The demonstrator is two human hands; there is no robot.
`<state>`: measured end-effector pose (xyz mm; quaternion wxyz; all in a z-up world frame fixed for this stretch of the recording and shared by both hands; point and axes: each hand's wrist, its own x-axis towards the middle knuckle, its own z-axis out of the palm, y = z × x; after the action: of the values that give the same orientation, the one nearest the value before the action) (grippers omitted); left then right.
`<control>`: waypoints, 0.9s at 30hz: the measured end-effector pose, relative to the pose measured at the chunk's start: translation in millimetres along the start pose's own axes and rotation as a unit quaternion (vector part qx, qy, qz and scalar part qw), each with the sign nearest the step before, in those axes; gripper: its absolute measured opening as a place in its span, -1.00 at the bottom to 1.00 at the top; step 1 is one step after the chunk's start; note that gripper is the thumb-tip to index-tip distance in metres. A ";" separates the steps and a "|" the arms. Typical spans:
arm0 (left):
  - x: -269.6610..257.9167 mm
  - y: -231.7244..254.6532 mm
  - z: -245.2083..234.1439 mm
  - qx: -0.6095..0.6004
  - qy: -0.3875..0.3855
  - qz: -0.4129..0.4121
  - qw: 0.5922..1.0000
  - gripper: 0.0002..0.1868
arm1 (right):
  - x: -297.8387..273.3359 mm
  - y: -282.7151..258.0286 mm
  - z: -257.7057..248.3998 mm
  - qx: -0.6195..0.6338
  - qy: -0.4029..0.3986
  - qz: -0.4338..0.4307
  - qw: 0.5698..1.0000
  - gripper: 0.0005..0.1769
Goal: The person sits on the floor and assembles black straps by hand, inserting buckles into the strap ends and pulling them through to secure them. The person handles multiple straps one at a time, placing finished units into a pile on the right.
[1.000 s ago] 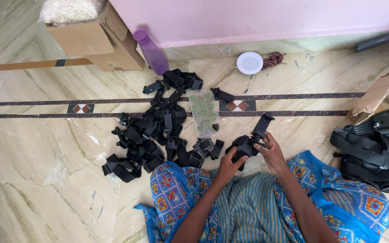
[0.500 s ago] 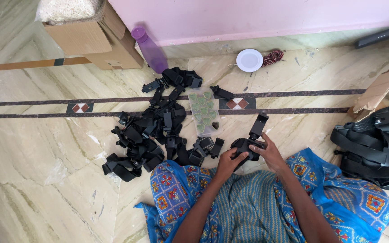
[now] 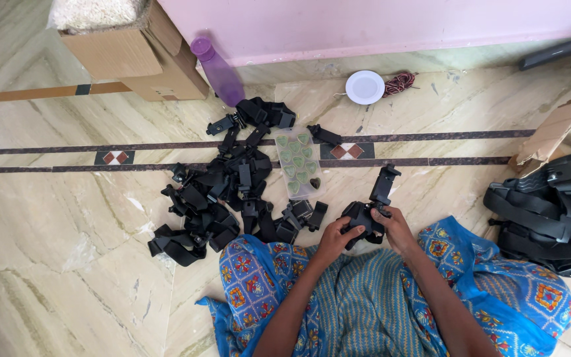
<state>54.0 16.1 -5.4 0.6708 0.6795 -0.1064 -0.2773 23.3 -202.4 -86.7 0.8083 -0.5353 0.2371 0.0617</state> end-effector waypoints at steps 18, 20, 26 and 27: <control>-6.9 4.2 10.4 0.045 0.027 -0.016 0.998 -0.60 | -30.8 -75.1 27.1 0.090 -0.062 -0.044 0.993 -0.39; -6.7 -0.8 9.7 -0.016 0.003 -0.009 1.000 -0.60 | -29.5 -73.6 26.9 0.084 -0.066 -0.049 0.993 -0.40; -4.9 -13.7 7.9 -0.030 -0.014 0.004 0.999 -0.56 | -36.1 -88.3 32.6 0.117 -0.078 -0.010 0.990 -0.49; -3.9 -15.0 8.1 -0.024 -0.015 0.000 1.000 -0.56 | -36.2 -91.4 32.9 0.124 -0.080 -0.003 0.989 -0.50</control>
<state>43.1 12.4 -18.6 0.6850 0.6592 -0.1098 -0.2901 34.1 -205.8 16.4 0.8848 -0.4253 0.1760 0.0725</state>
